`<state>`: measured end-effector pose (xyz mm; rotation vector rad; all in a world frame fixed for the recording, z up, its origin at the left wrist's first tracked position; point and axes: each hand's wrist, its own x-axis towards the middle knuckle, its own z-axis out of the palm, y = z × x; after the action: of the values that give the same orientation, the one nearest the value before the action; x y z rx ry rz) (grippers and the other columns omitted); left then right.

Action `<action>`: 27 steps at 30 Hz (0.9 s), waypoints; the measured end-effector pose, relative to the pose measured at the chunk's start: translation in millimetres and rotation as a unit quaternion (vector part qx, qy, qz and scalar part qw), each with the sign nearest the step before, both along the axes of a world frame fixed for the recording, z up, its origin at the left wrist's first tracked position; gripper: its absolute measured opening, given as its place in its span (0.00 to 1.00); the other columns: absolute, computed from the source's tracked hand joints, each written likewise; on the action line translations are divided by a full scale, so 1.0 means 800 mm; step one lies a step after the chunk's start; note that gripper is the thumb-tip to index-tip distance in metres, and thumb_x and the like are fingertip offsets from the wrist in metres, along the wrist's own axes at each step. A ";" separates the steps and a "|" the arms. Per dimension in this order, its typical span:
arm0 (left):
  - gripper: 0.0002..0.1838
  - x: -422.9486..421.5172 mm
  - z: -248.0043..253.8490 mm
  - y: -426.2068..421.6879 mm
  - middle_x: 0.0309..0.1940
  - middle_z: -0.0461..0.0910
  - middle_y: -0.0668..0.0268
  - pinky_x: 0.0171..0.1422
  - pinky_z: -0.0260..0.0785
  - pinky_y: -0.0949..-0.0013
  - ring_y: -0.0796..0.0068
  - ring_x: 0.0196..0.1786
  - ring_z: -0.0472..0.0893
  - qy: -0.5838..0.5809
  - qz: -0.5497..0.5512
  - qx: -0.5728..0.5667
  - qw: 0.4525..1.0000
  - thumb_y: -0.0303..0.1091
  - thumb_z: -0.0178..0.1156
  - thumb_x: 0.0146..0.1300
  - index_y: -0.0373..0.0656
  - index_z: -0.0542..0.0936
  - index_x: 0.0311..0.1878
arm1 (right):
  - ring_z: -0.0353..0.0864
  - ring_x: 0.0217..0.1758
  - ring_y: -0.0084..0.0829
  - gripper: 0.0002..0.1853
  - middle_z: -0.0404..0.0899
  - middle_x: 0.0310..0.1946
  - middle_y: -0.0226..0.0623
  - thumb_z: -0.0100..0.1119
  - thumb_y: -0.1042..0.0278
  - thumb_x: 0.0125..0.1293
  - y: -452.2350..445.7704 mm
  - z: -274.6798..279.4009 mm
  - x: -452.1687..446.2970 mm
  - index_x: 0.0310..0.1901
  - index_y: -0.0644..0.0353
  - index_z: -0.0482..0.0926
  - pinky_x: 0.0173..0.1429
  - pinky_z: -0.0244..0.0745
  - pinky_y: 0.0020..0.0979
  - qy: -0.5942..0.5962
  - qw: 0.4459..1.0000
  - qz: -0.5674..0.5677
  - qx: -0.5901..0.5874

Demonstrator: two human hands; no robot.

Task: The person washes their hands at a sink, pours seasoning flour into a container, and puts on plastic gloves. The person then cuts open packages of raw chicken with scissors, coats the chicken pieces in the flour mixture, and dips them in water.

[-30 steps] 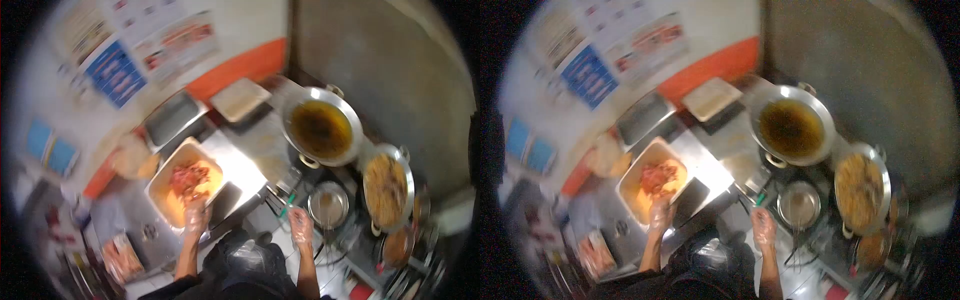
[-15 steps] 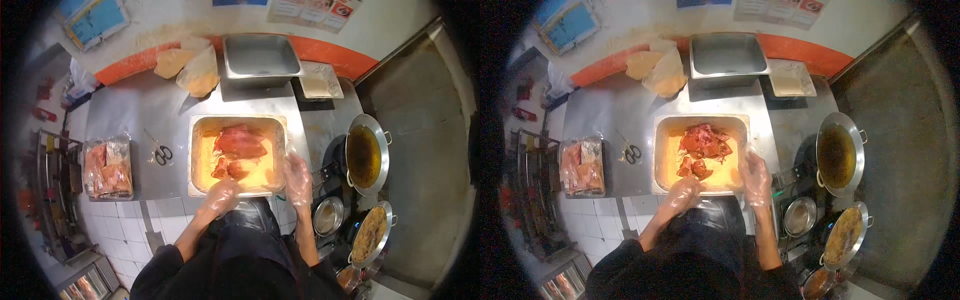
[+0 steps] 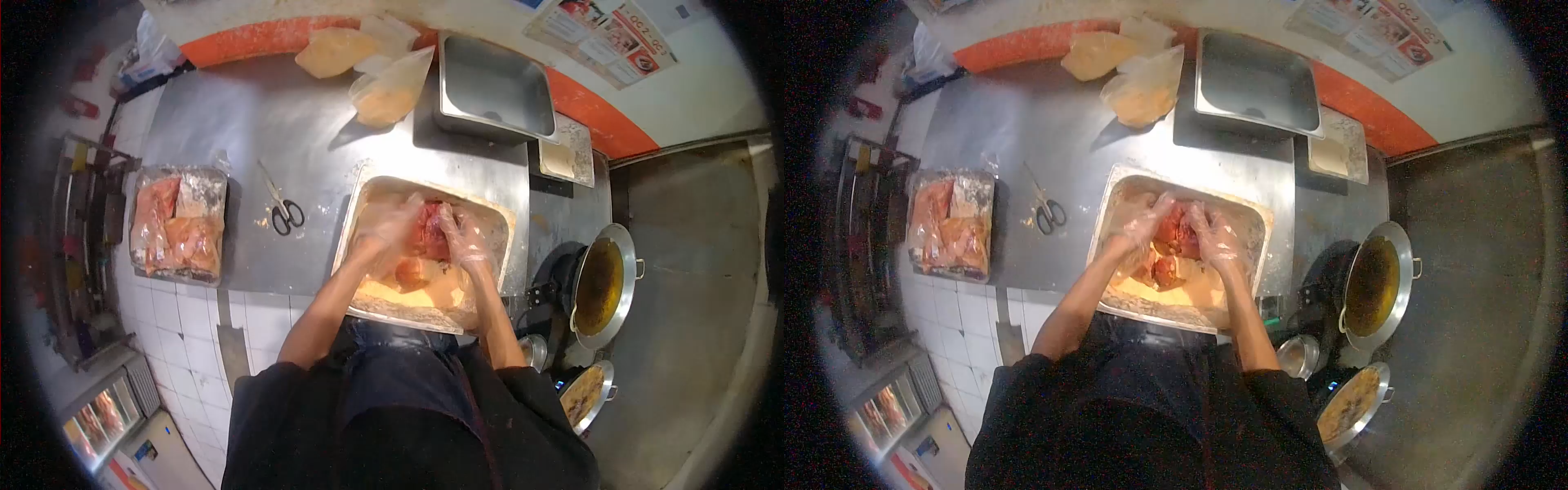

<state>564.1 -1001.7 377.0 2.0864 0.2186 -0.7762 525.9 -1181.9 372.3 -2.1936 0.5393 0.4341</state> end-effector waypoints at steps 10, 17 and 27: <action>0.19 -0.045 -0.010 0.028 0.51 0.81 0.51 0.59 0.77 0.70 0.64 0.53 0.82 -0.058 0.026 -0.130 0.990 0.37 0.58 0.72 0.34 0.76 0.60 | 0.82 0.50 0.45 0.36 0.82 0.47 0.55 0.48 0.35 0.70 -0.079 0.020 -0.020 0.57 0.67 0.77 0.56 0.74 0.44 0.147 0.962 0.230 -0.003; 0.24 -0.005 -0.110 -0.017 0.54 0.77 0.51 0.57 0.76 0.67 0.63 0.56 0.79 0.036 0.190 -0.265 0.945 0.39 0.55 0.72 0.33 0.71 0.64 | 0.73 0.66 0.53 0.46 0.72 0.63 0.58 0.36 0.23 0.67 -0.043 -0.053 0.065 0.68 0.60 0.68 0.71 0.64 0.41 0.122 0.981 0.134 -0.072; 0.33 -0.035 -0.060 0.016 0.40 0.79 0.59 0.42 0.78 0.63 0.67 0.39 0.82 0.217 0.148 -0.234 0.936 0.53 0.52 0.71 0.37 0.66 0.69 | 0.70 0.64 0.46 0.41 0.71 0.63 0.54 0.30 0.33 0.74 -0.067 -0.018 0.070 0.68 0.65 0.68 0.69 0.65 0.41 0.136 0.932 0.321 0.100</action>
<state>535.9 -988.7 329.0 1.3781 0.5222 -0.9847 582.0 -1235.1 358.0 -2.0801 -0.1051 1.1001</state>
